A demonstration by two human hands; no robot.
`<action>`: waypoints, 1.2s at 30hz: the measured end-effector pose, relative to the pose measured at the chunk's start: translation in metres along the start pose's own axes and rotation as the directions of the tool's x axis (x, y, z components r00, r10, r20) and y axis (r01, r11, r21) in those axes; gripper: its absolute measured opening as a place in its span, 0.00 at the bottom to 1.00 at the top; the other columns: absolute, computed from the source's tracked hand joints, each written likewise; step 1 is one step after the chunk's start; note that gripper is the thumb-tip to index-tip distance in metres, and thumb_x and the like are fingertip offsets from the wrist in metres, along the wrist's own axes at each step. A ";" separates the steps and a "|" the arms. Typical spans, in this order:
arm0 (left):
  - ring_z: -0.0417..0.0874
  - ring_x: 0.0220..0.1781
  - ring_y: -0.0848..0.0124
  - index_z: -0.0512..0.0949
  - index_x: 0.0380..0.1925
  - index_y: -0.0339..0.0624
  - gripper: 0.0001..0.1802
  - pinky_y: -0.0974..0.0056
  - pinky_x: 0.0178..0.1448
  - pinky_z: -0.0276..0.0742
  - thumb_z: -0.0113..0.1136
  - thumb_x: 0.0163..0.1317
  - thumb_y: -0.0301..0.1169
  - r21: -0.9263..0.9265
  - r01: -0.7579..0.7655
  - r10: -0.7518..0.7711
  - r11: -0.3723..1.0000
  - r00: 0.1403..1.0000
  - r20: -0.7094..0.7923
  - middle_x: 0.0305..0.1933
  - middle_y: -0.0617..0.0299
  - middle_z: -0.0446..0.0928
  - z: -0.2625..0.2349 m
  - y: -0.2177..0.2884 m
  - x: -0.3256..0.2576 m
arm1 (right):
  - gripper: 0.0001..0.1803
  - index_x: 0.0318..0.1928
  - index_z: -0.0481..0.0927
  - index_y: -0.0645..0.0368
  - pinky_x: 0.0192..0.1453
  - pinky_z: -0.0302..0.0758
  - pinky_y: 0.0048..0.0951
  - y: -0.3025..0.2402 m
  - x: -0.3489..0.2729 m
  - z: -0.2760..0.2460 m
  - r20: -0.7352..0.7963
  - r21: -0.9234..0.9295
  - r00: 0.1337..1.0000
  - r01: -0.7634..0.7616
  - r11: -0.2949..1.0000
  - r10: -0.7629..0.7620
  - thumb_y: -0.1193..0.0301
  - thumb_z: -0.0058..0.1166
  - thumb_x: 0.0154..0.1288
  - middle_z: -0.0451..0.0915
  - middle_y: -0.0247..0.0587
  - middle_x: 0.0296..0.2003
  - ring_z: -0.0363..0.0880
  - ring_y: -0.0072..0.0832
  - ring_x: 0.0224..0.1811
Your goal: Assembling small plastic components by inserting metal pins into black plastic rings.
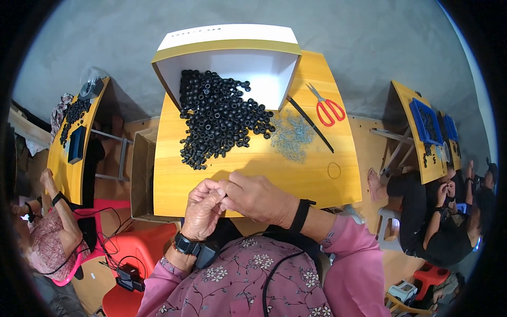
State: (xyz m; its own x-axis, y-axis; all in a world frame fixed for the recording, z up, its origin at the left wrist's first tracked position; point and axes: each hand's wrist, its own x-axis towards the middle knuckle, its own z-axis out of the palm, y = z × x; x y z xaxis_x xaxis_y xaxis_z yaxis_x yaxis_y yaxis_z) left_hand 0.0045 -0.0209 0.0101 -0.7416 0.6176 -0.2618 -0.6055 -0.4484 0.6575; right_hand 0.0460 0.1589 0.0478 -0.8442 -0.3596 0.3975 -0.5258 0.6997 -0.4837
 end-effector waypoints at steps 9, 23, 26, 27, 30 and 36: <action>0.82 0.31 0.75 0.76 0.36 0.38 0.01 0.69 0.40 0.80 0.57 0.69 0.22 0.092 -0.109 0.111 0.990 0.994 -0.013 0.31 0.62 0.80 0.006 -0.006 0.001 | 0.24 0.55 0.77 0.61 0.33 0.80 0.34 0.001 -0.003 0.000 0.011 0.086 0.994 -0.110 0.990 0.110 0.68 0.66 0.59 0.75 0.41 0.35 0.80 0.38 0.30; 0.83 0.37 0.75 0.78 0.38 0.36 0.03 0.71 0.42 0.80 0.57 0.70 0.24 0.068 -0.090 0.091 0.994 0.996 -0.010 0.38 0.59 0.83 -0.001 -0.004 0.000 | 0.20 0.47 0.75 0.63 0.30 0.76 0.37 0.003 0.006 -0.008 0.091 0.085 0.989 -0.124 0.989 0.116 0.66 0.67 0.60 0.72 0.45 0.33 0.78 0.42 0.29; 0.83 0.36 0.75 0.78 0.40 0.34 0.05 0.70 0.43 0.80 0.58 0.71 0.25 0.014 -0.022 0.022 1.000 1.000 0.015 0.37 0.59 0.83 0.000 0.001 -0.004 | 0.21 0.46 0.75 0.64 0.29 0.75 0.38 0.004 0.007 -0.008 0.080 0.072 0.991 -0.116 0.991 0.110 0.65 0.68 0.58 0.72 0.45 0.33 0.78 0.42 0.28; 0.83 0.36 0.75 0.78 0.40 0.33 0.06 0.70 0.43 0.80 0.58 0.71 0.26 0.028 0.009 -0.010 1.000 0.999 0.036 0.36 0.60 0.83 -0.001 0.002 -0.006 | 0.22 0.45 0.75 0.64 0.28 0.75 0.38 0.004 0.006 -0.008 0.075 0.066 0.991 -0.112 0.992 0.107 0.64 0.69 0.58 0.72 0.45 0.32 0.78 0.42 0.28; 0.82 0.34 0.76 0.78 0.40 0.33 0.06 0.71 0.42 0.79 0.58 0.71 0.26 0.080 -0.032 0.031 0.996 1.000 0.003 0.33 0.62 0.82 0.000 0.000 -0.006 | 0.22 0.46 0.75 0.65 0.28 0.75 0.38 0.002 0.006 -0.007 0.062 0.058 0.993 -0.103 0.993 0.100 0.64 0.69 0.57 0.73 0.45 0.32 0.78 0.42 0.28; 0.77 0.33 0.82 0.77 0.36 0.36 0.05 0.74 0.40 0.74 0.61 0.69 0.26 0.218 -0.156 0.172 0.963 0.983 -0.060 0.32 0.66 0.81 0.001 -0.009 -0.005 | 0.12 0.38 0.72 0.62 0.32 0.78 0.38 -0.007 0.009 -0.003 0.060 -0.071 0.997 -0.048 0.996 0.052 0.68 0.59 0.62 0.71 0.43 0.33 0.78 0.40 0.31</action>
State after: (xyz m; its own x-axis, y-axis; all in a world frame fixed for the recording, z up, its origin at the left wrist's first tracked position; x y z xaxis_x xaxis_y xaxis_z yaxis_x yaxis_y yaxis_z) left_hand 0.0143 -0.0191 0.0064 -0.8509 0.4910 -0.1866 -0.4050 -0.3872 0.8283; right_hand 0.0424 0.1533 0.0572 -0.8754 -0.3590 0.3238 -0.4758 0.7585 -0.4453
